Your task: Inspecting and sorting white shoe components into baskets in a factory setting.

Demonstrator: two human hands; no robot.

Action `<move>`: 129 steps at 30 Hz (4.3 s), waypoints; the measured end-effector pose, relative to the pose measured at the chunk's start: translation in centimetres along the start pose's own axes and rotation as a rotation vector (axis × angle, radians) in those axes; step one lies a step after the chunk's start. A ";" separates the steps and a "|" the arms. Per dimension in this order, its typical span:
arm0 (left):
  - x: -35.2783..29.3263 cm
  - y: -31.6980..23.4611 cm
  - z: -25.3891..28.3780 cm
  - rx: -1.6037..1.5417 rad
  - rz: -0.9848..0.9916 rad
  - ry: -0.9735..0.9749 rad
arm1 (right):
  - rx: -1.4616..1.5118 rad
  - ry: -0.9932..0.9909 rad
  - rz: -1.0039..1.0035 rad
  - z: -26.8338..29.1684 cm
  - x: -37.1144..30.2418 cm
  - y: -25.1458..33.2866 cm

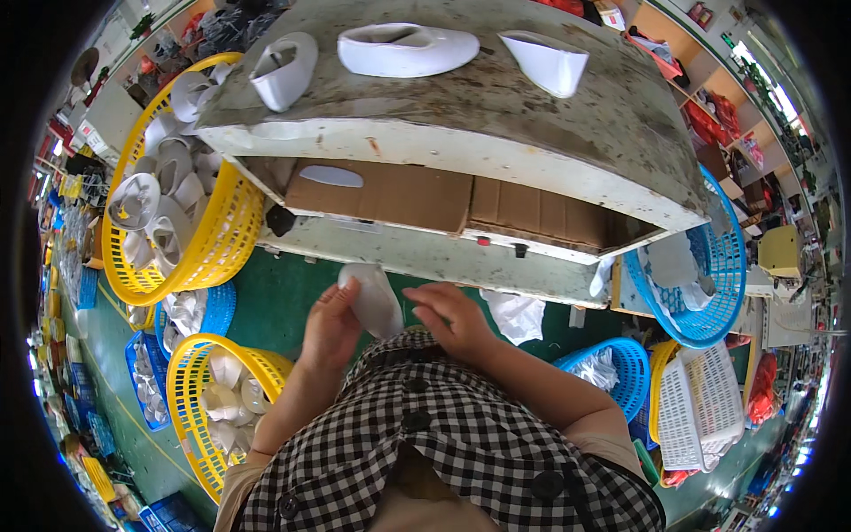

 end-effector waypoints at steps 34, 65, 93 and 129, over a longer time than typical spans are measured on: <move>7.8 15.6 -7.5 1.190 0.234 0.392 | -0.952 -0.440 -0.392 22.3 5.6 -18.6; 8.9 18.7 -2.9 0.719 0.350 0.055 | 0.827 -0.228 -0.701 9.0 -4.2 -20.5; 5.1 13.3 -9.1 0.349 -0.046 0.107 | 0.317 -0.267 -0.322 9.5 -2.8 -8.8; 2.5 9.7 -9.8 0.611 0.189 0.199 | 0.861 0.021 -0.325 8.6 -2.4 -8.5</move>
Point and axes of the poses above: each hand's wrist, its own x-axis towards the middle knuckle, its own z-axis out of the back of the hand, y = z × x, the point moved 7 cm from there along x, towards the middle knuckle, and after that the axes turned 13 degrees about -x, right-handed, at the moved point
